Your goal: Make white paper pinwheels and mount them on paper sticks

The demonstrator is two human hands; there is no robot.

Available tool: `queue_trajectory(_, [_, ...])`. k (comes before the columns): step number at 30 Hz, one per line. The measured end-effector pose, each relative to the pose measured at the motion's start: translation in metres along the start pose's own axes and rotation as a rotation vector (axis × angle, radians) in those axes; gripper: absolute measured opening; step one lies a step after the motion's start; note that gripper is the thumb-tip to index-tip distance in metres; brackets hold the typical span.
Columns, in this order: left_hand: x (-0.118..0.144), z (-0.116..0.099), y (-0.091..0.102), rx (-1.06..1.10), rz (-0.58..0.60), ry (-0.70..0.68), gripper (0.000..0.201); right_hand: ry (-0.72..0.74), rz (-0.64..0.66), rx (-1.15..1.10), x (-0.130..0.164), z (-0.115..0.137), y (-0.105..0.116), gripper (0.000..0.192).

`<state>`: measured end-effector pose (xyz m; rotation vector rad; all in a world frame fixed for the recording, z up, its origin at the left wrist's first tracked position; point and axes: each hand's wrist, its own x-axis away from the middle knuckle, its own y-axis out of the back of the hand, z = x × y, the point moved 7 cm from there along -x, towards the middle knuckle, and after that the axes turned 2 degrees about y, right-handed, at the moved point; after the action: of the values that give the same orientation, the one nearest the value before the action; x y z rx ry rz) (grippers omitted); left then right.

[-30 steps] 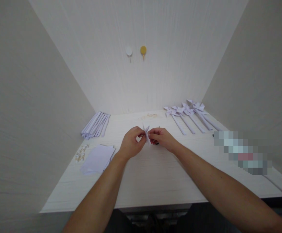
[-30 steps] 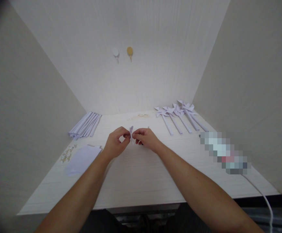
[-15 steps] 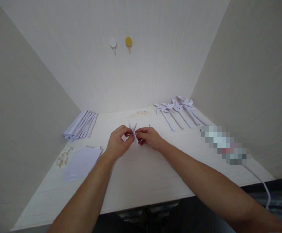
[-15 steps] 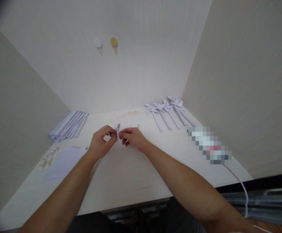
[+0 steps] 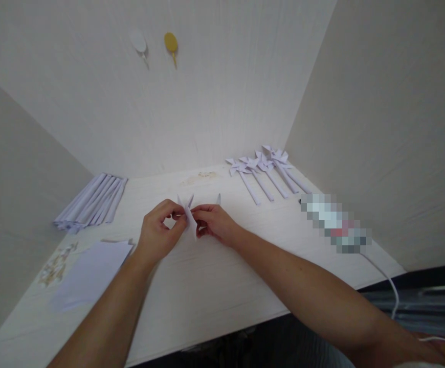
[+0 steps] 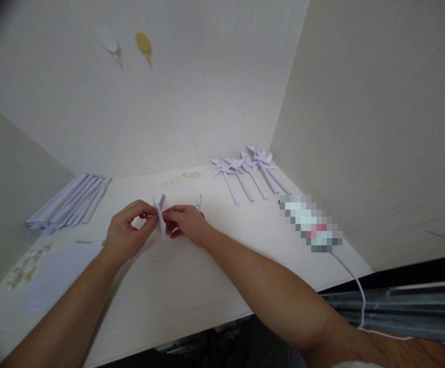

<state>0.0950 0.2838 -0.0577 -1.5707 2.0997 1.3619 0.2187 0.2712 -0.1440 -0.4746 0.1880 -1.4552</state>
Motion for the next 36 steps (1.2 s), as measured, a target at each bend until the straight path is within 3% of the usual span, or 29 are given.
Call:
queue_trajectory(16, [0.001,0.004,0.004,0.031,-0.019,0.021,0.008,0.016,0.022,-0.081,0.002,0.003,0.001,0.01])
queue_trajectory(24, [0.003,0.031,0.022,-0.077,-0.127,0.155,0.014,0.055,0.05,-0.114,0.001,0.002,-0.006,0.015])
queue_trajectory(29, [-0.001,0.049,0.049,-0.22,-0.115,0.259,0.013,0.05,0.052,-0.087,0.0,0.001,-0.007,0.018])
queue_trajectory(36, [0.009,0.098,0.12,-0.577,0.091,0.548,0.011,0.046,0.061,-0.083,0.001,-0.001,-0.006,0.017])
